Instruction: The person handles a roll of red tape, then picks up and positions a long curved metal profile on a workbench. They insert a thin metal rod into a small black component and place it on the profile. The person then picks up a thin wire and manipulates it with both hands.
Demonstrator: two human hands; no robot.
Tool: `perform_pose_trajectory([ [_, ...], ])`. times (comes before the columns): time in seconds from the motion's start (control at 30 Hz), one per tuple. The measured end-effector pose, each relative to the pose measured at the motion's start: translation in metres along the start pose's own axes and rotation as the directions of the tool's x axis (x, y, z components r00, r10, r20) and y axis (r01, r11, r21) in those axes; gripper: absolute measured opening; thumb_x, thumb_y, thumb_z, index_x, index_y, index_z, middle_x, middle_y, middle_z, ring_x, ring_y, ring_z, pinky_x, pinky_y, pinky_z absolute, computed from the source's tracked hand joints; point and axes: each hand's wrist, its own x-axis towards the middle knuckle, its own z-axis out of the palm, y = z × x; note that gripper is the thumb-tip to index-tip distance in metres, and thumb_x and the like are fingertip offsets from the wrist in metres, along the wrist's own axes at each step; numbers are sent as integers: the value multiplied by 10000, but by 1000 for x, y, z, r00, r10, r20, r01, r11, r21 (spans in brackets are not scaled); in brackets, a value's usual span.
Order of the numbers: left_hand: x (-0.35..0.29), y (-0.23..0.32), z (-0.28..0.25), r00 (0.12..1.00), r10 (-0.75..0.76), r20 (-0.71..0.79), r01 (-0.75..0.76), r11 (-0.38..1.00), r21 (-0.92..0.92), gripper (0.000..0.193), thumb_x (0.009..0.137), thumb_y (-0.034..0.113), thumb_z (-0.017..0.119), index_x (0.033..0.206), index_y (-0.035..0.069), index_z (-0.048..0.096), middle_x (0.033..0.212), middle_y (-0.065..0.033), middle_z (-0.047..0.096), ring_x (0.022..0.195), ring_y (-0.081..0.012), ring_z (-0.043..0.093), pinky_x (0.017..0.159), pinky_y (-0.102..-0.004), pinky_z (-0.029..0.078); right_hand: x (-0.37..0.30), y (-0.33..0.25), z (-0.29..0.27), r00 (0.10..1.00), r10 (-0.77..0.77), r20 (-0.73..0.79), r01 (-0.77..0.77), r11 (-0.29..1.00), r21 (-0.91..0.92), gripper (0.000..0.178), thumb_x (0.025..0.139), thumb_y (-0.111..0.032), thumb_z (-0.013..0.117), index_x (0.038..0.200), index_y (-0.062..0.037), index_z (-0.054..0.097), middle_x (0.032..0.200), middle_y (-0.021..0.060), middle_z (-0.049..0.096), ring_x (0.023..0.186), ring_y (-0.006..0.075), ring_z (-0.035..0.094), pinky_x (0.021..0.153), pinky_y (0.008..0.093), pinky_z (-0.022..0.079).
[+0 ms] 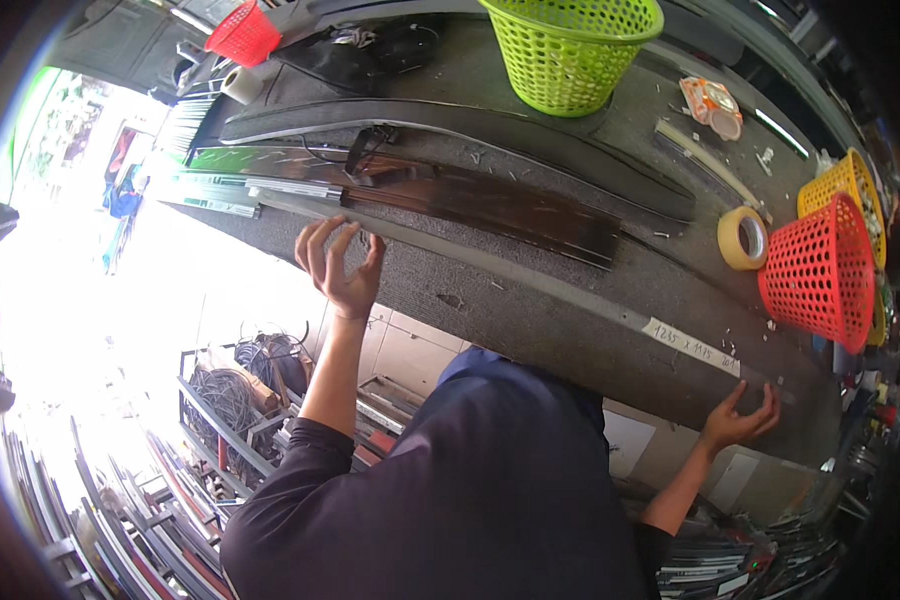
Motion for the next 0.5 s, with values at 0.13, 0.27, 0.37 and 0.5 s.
perform_pose_trajectory([
  [0.13,-10,6,-5,999,-45,-9,45,999,-9,336,883,175,988,1186,117,854,1282,-91,794,1285,-366,680,1162,-541,513,-27,8,12,999,27,-19,-27,999,-20,456,1065,-224,897,1445,-62,703,1423,178,697,1359,391,669,1170,566,519],
  [0.27,-11,1,-8,999,-20,26,20,1000,11,351,885,200,978,1201,107,854,1296,-103,787,1305,-379,686,1188,-554,508,-34,11,19,998,38,-42,-39,998,-40,476,1079,-345,883,1430,-73,711,1413,183,715,1351,407,669,1169,573,501],
  [0.37,-3,-9,-8,994,-8,113,9,1000,-5,375,855,186,946,1208,115,845,1344,-127,794,1441,-403,685,1296,-591,445,-21,10,18,1000,-5,5,6,998,-59,475,1037,-322,916,1411,-91,735,1443,174,729,1358,417,670,1204,574,468],
  [0.5,21,-52,-8,879,54,473,-17,997,-82,567,711,118,988,1257,178,851,1383,-65,821,1416,-305,734,1411,-636,339,15,4,14,939,-36,342,12,997,71,669,753,-114,970,1384,-142,748,1428,114,765,1377,397,666,1235,556,438],
])
